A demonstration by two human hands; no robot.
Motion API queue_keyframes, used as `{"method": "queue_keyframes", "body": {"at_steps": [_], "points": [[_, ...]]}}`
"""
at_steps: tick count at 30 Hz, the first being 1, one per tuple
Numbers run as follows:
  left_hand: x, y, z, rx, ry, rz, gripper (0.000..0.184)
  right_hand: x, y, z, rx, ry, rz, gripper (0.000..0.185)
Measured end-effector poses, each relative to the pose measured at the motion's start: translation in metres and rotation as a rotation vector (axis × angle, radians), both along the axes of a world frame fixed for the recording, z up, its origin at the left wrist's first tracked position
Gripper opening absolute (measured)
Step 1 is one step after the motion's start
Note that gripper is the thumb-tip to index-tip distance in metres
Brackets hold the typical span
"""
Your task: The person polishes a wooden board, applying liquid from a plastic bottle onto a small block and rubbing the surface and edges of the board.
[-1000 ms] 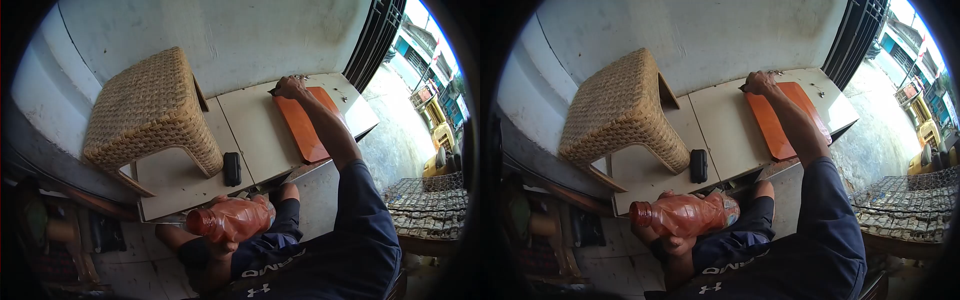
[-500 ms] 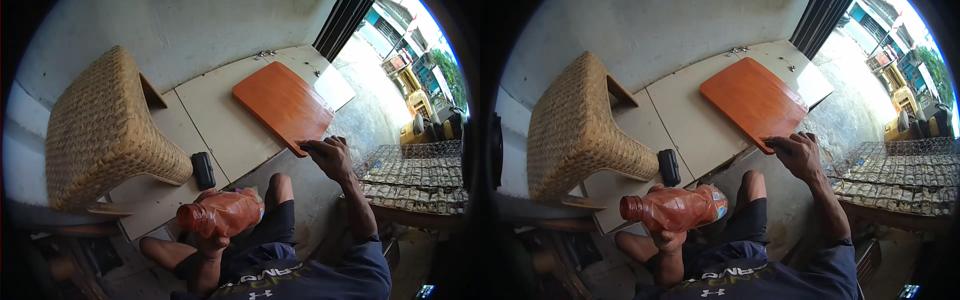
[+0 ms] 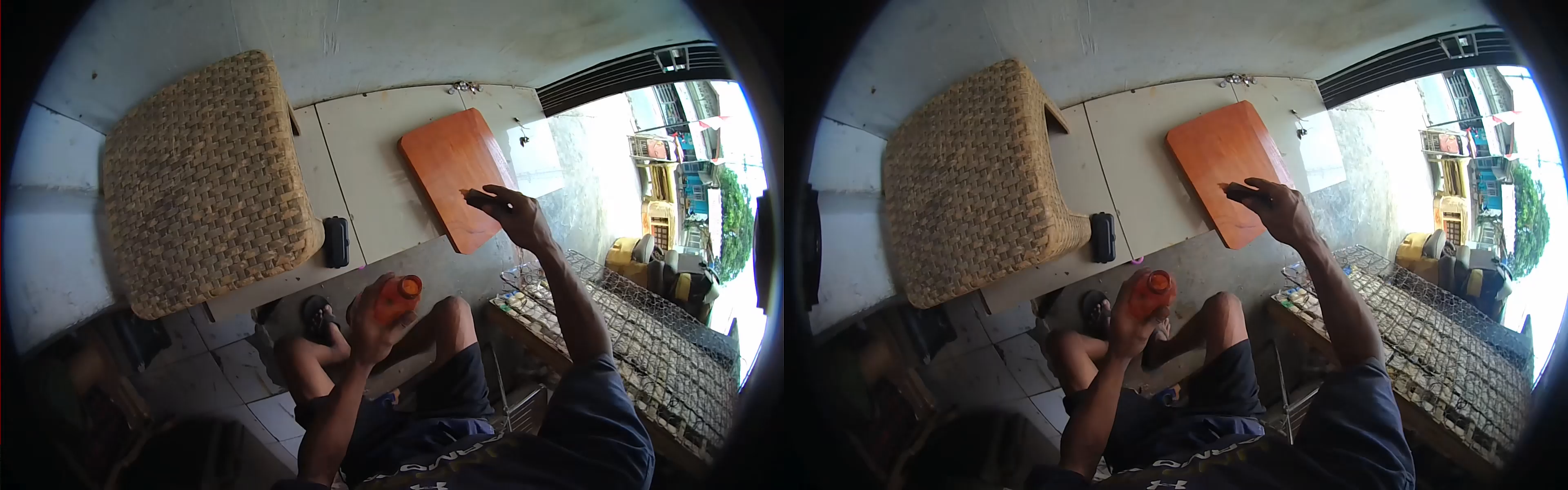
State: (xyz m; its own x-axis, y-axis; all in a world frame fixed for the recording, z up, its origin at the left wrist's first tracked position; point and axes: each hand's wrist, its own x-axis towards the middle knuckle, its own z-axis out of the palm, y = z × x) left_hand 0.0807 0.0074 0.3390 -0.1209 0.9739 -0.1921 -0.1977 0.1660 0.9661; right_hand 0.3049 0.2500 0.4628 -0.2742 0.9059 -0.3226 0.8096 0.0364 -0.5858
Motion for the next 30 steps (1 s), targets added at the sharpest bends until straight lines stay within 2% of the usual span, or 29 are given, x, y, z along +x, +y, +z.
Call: {"method": "queue_keyframes", "body": {"at_steps": [1,4,6,9,11,13,15,17,20,25,28,30], "points": [[0.011,-0.003,-0.003,-0.021,-0.005,0.021,0.075,-0.012,0.014,0.005,-0.06,-0.211,0.038,0.037],[0.054,-0.009,-0.018,-0.168,-0.003,0.13,0.074,-0.021,0.064,-0.044,-0.031,-0.297,0.33,0.038],[0.088,-0.012,-0.028,-0.255,-0.141,0.269,0.071,-0.026,0.104,-0.102,0.115,-0.226,0.466,0.033],[0.14,-0.012,-0.035,-0.41,-0.395,0.429,0.073,-0.072,0.144,-0.121,0.185,-0.307,0.436,0.026],[0.168,0.0,-0.032,-0.435,-0.417,0.502,0.07,-0.085,0.163,-0.141,0.355,-0.169,0.503,0.025],[0.201,0.001,-0.027,-0.474,-0.456,0.583,0.067,-0.1,0.167,-0.126,0.325,-0.295,0.549,0.027],[0.228,0.009,-0.031,-0.447,-0.497,0.556,0.066,-0.104,0.17,-0.125,0.318,-0.238,0.583,0.029],[0.276,0.0,-0.054,-0.438,-0.517,0.564,0.067,-0.103,0.172,-0.124,0.304,-0.295,0.609,0.03],[0.307,0.005,-0.06,-0.446,-0.469,0.58,0.068,-0.099,0.171,-0.125,0.313,-0.262,0.624,0.03],[0.317,0.018,-0.06,-0.448,-0.361,0.6,0.07,-0.074,0.156,-0.145,0.355,-0.24,0.598,0.03],[0.315,0.021,-0.059,-0.447,-0.322,0.607,0.071,-0.043,0.13,-0.153,0.534,-0.071,0.737,0.038],[0.313,0.022,-0.06,-0.448,-0.299,0.608,0.072,-0.013,0.098,-0.145,0.511,-0.135,0.752,0.042]]}}
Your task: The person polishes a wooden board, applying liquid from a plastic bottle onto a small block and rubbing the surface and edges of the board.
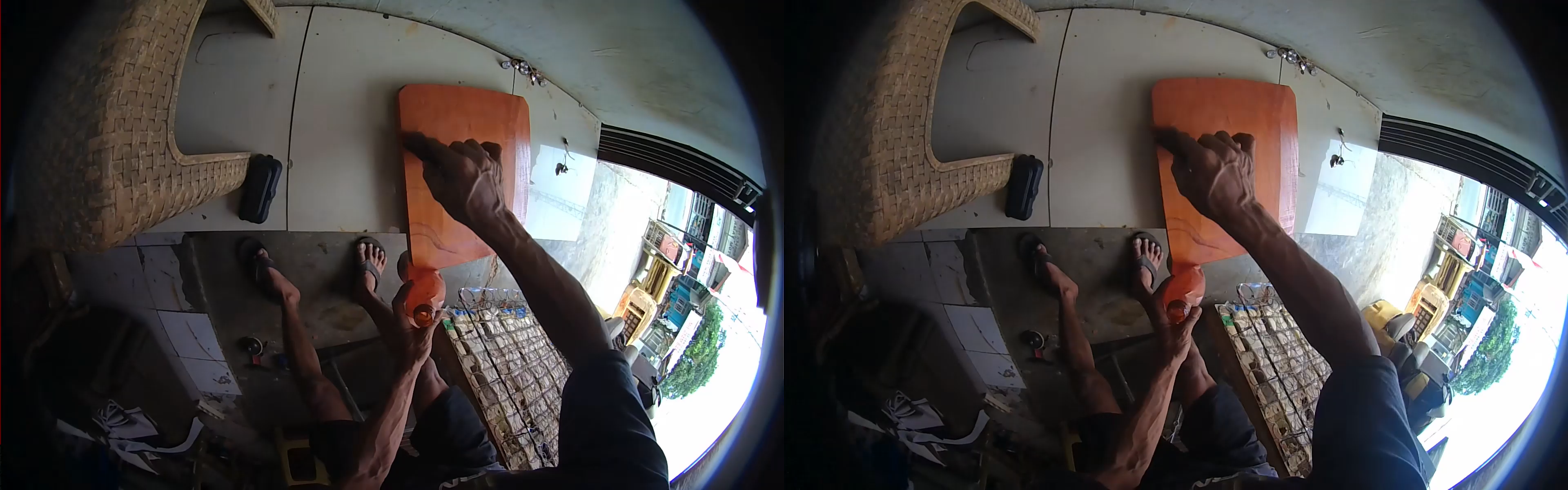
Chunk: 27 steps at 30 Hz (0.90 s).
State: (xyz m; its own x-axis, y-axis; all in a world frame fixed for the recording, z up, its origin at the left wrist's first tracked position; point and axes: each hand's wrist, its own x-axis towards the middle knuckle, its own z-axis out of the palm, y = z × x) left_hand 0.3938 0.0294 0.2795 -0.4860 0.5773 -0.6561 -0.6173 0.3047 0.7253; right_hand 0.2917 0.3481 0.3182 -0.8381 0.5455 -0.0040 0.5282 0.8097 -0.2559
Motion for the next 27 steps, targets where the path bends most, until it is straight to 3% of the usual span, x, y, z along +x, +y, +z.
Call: {"method": "queue_keyframes", "body": {"at_steps": [4,7,8,12,13,16,20,22,25,27], "points": [[-0.003,0.004,-0.001,-0.009,0.035,-0.001,0.074,0.071,-0.066,0.015,-0.089,-0.064,0.084,0.058],[-0.006,0.006,0.0,-0.014,0.066,-0.008,0.075,0.09,-0.073,0.045,-0.283,-0.368,0.163,0.048],[-0.007,0.007,0.0,-0.015,0.077,-0.01,0.075,0.082,-0.064,0.05,-0.282,-0.361,0.165,0.048],[-0.007,0.011,0.002,-0.014,0.109,-0.018,0.077,0.016,0.018,0.025,-0.187,0.241,-0.042,0.031],[-0.006,0.012,0.002,-0.012,0.117,-0.02,0.078,0.003,0.042,0.007,-0.033,0.213,-0.036,0.029],[-0.008,0.014,0.001,-0.015,0.145,-0.023,0.079,0.0,0.047,-0.012,0.01,0.193,-0.005,0.031],[-0.009,0.017,-0.005,-0.049,0.183,-0.039,0.08,0.083,-0.052,-0.006,-0.059,0.064,-0.013,0.05],[-0.006,0.022,-0.008,-0.062,0.211,-0.056,0.081,0.116,-0.089,0.023,-0.184,-0.157,0.049,0.046],[-0.004,0.025,-0.01,-0.041,0.281,-0.057,0.082,0.104,-0.05,0.021,-0.243,-0.077,-0.051,0.043],[-0.005,0.029,-0.014,-0.022,0.313,-0.059,0.082,0.055,0.011,0.01,-0.201,0.166,-0.174,0.038]]}}
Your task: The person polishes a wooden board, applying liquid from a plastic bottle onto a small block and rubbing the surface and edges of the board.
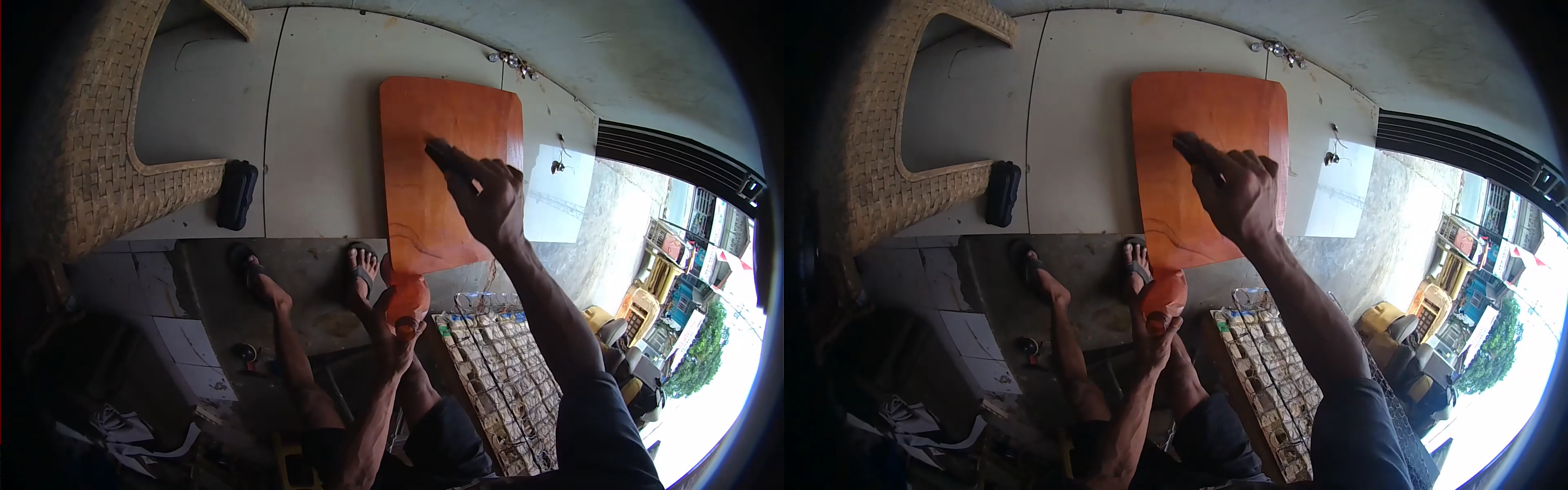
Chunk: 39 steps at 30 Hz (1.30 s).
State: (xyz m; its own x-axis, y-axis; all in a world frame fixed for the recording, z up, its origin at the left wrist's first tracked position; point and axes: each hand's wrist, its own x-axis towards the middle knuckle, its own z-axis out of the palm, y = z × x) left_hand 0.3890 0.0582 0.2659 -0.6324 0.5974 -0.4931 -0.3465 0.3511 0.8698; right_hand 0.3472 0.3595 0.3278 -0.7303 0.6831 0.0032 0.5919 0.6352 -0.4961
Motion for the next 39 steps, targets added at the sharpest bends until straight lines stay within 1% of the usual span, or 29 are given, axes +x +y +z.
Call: {"method": "queue_keyframes", "body": {"at_steps": [2,3,5,7,8,9,10,11,13,14,16,17,18,20,22,24,25,26,28,29,30,31,32,33,34,36,37,38,39], "points": [[0.004,-0.003,-0.001,0.012,-0.001,-0.003,0.082,-0.044,0.049,-0.012,0.163,0.007,0.004,0.034],[0.004,-0.003,-0.002,0.02,-0.015,-0.009,0.082,-0.046,0.049,-0.014,0.166,0.013,-0.004,0.034],[0.006,-0.004,-0.002,0.023,-0.039,-0.021,0.082,-0.048,0.048,-0.016,0.218,-0.043,0.09,0.035],[0.01,-0.005,-0.004,0.006,-0.044,-0.028,0.081,-0.007,-0.005,-0.012,0.102,-0.075,0.06,0.038],[0.01,-0.004,-0.006,-0.006,-0.037,-0.035,0.081,0.023,-0.042,-0.014,0.153,-0.102,0.075,0.041],[0.01,-0.003,-0.01,-0.016,-0.02,-0.043,0.081,0.053,-0.077,-0.007,0.099,-0.173,0.072,0.044],[0.011,-0.003,-0.012,-0.021,-0.01,-0.053,0.081,0.069,-0.101,0.015,-0.007,-0.239,0.094,0.045],[0.009,-0.002,-0.014,-0.003,0.014,-0.056,0.081,0.067,-0.09,0.014,0.007,-0.22,0.101,0.045],[0.006,-0.002,-0.01,0.0,0.031,-0.069,0.082,0.068,-0.082,0.02,-0.148,-0.215,-0.032,0.042],[0.006,-0.002,-0.005,-0.012,0.024,-0.085,0.083,0.057,-0.05,0.011,-0.051,-0.177,-0.039,0.037],[0.015,-0.004,-0.012,0.069,-0.074,-0.044,0.084,0.001,0.018,0.002,0.048,0.05,-0.089,0.033],[0.015,0.0,-0.009,0.081,-0.085,-0.03,0.084,-0.022,0.045,-0.006,0.143,0.032,-0.073,0.031],[0.014,0.003,-0.004,0.089,-0.101,-0.019,0.083,-0.029,0.052,-0.012,0.144,0.032,-0.083,0.031],[0.007,0.009,0.003,0.112,-0.129,-0.003,0.083,-0.033,0.059,-0.023,0.27,-0.114,0.054,0.037],[0.007,0.007,0.002,0.118,-0.155,0.011,0.083,0.006,-0.002,-0.015,0.187,-0.136,0.027,0.037],[0.005,0.003,-0.008,-0.056,-0.037,-0.122,0.084,0.054,-0.066,0.001,0.09,-0.219,0.028,0.037],[0.007,0.005,-0.009,-0.05,-0.032,-0.113,0.084,0.07,-0.085,0.013,0.005,-0.271,0.061,0.038],[0.007,0.007,-0.005,-0.017,-0.093,-0.074,0.083,0.077,-0.092,0.023,-0.084,-0.322,0.093,0.038],[0.008,0.011,-0.001,0.041,-0.187,-0.016,0.082,0.072,-0.055,0.012,-0.464,-0.124,-0.154,0.036],[0.009,0.012,0.001,0.051,-0.192,-0.016,0.081,0.054,-0.02,0.005,-0.203,-0.024,-0.099,0.031],[0.008,0.014,0.002,0.065,-0.193,-0.013,0.081,0.025,0.015,0.01,-0.099,0.127,-0.147,0.03],[0.009,0.016,0.003,0.063,-0.167,-0.027,0.08,-0.002,0.047,0.003,-0.037,0.149,-0.165,0.029],[0.01,0.018,0.003,0.06,-0.145,-0.038,0.08,-0.022,0.074,0.0,0.054,-0.022,-0.155,0.03],[0.011,0.021,0.004,0.06,-0.125,-0.049,0.08,-0.038,0.091,0.003,-0.028,-0.101,-0.211,0.03],[0.01,0.023,0.006,0.058,-0.107,-0.056,0.079,-0.032,0.085,-0.001,-0.026,-0.101,-0.219,0.03],[0.012,0.024,0.007,0.049,-0.085,-0.066,0.079,-0.006,0.055,-0.016,0.192,-0.047,-0.01,0.03],[0.012,0.024,0.008,0.029,-0.061,-0.076,0.078,0.021,0.018,-0.014,0.151,-0.016,-0.003,0.029],[0.013,0.026,0.007,0.016,-0.036,-0.089,0.078,0.059,-0.022,-0.021,0.076,-0.045,-0.033,0.031],[0.013,0.029,0.009,0.01,-0.012,-0.096,0.078,0.089,-0.06,-0.014,0.067,-0.059,-0.012,0.033]]}}
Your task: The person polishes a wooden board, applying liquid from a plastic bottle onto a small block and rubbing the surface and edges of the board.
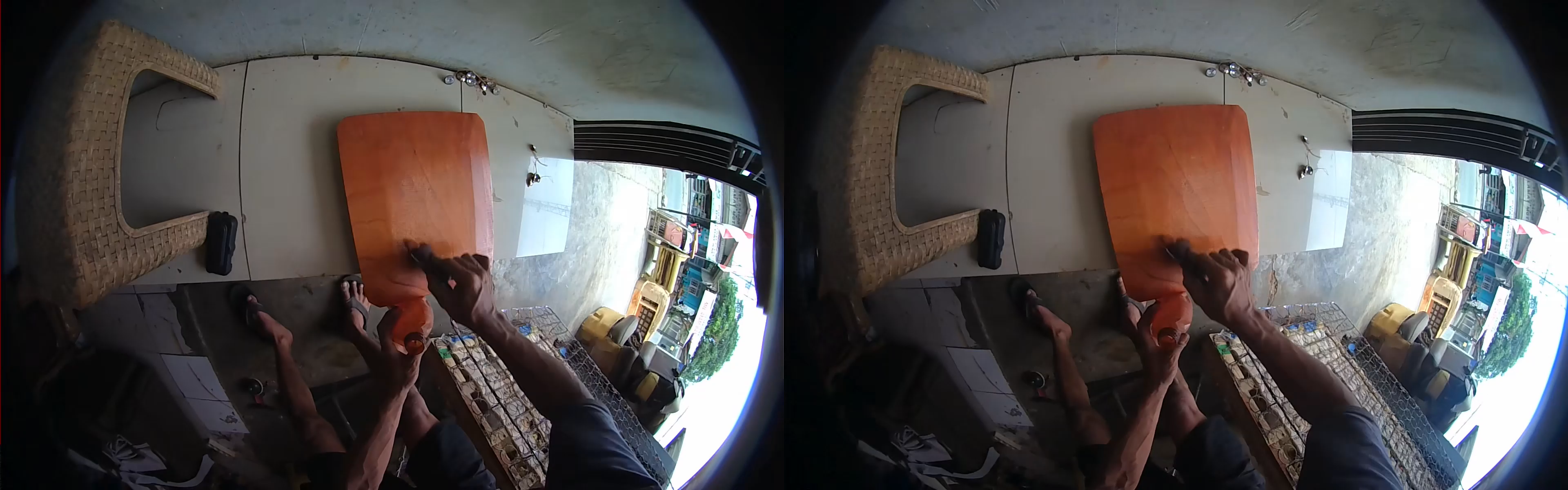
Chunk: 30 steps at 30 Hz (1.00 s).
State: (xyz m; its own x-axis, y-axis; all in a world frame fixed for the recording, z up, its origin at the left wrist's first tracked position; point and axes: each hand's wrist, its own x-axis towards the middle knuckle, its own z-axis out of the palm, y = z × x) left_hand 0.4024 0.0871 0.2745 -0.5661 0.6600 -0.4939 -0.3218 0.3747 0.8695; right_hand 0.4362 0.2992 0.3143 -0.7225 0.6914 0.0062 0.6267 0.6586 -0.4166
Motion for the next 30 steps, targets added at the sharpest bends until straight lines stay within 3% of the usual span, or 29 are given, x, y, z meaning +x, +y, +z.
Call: {"method": "queue_keyframes", "body": {"at_steps": [1,2,5,7,9,11,13,16,17,19,20,23,25,27,28,30], "points": [[0.001,-0.001,0.002,-0.018,0.038,-0.016,0.078,0.023,-0.023,0.022,-0.161,-0.091,0.05,0.034],[-0.001,0.003,0.002,-0.035,0.07,-0.029,0.077,0.032,-0.026,0.026,-0.27,0.006,0.029,0.033],[0.0,0.006,0.006,-0.042,0.114,-0.056,0.077,0.0,0.049,0.024,-0.223,0.091,-0.149,0.033],[0.001,0.01,0.01,-0.034,0.135,-0.059,0.076,-0.06,0.117,0.023,-0.036,0.072,-0.158,0.033],[0.001,0.013,0.014,-0.033,0.161,-0.063,0.076,-0.091,0.154,-0.002,-0.034,0.093,-0.143,0.033],[0.001,0.018,0.018,-0.032,0.189,-0.073,0.076,-0.074,0.133,-0.013,0.148,0.036,0.007,0.036],[-0.001,0.021,0.019,-0.047,0.239,-0.086,0.076,-0.017,0.061,-0.017,0.065,-0.017,-0.037,0.043],[-0.002,0.016,0.018,-0.116,0.299,-0.135,0.076,0.04,-0.02,0.031,-0.116,-0.213,0.062,0.042],[-0.004,0.016,0.016,-0.158,0.277,-0.164,0.083,0.032,-0.006,0.032,-0.118,-0.203,0.062,0.042],[-0.002,0.018,0.024,-0.092,0.226,-0.136,0.083,0.009,0.048,0.032,-0.25,0.025,-0.175,0.037],[-0.001,0.022,0.024,-0.051,0.205,-0.118,0.083,-0.028,0.083,0.042,-0.127,0.097,-0.233,0.032],[0.005,0.025,0.025,-0.034,0.226,-0.12,0.083,-0.09,0.17,0.018,-0.031,-0.051,-0.154,0.033],[0.002,0.03,0.021,-0.045,0.274,-0.142,0.083,-0.073,0.161,-0.011,0.063,-0.104,-0.059,0.033],[0.008,0.029,0.026,-0.077,0.273,-0.144,0.083,-0.02,0.095,-0.014,0.046,0.052,-0.013,0.036],[0.008,0.029,0.027,-0.103,0.127,-0.09,0.083,0.014,0.052,-0.018,-0.007,-0.001,-0.058,0.036],[0.006,0.031,0.021,-0.06,0.04,-0.031,0.082,0.041,-0.001,0.022,-0.1,-0.15,-0.003,0.041]]}}
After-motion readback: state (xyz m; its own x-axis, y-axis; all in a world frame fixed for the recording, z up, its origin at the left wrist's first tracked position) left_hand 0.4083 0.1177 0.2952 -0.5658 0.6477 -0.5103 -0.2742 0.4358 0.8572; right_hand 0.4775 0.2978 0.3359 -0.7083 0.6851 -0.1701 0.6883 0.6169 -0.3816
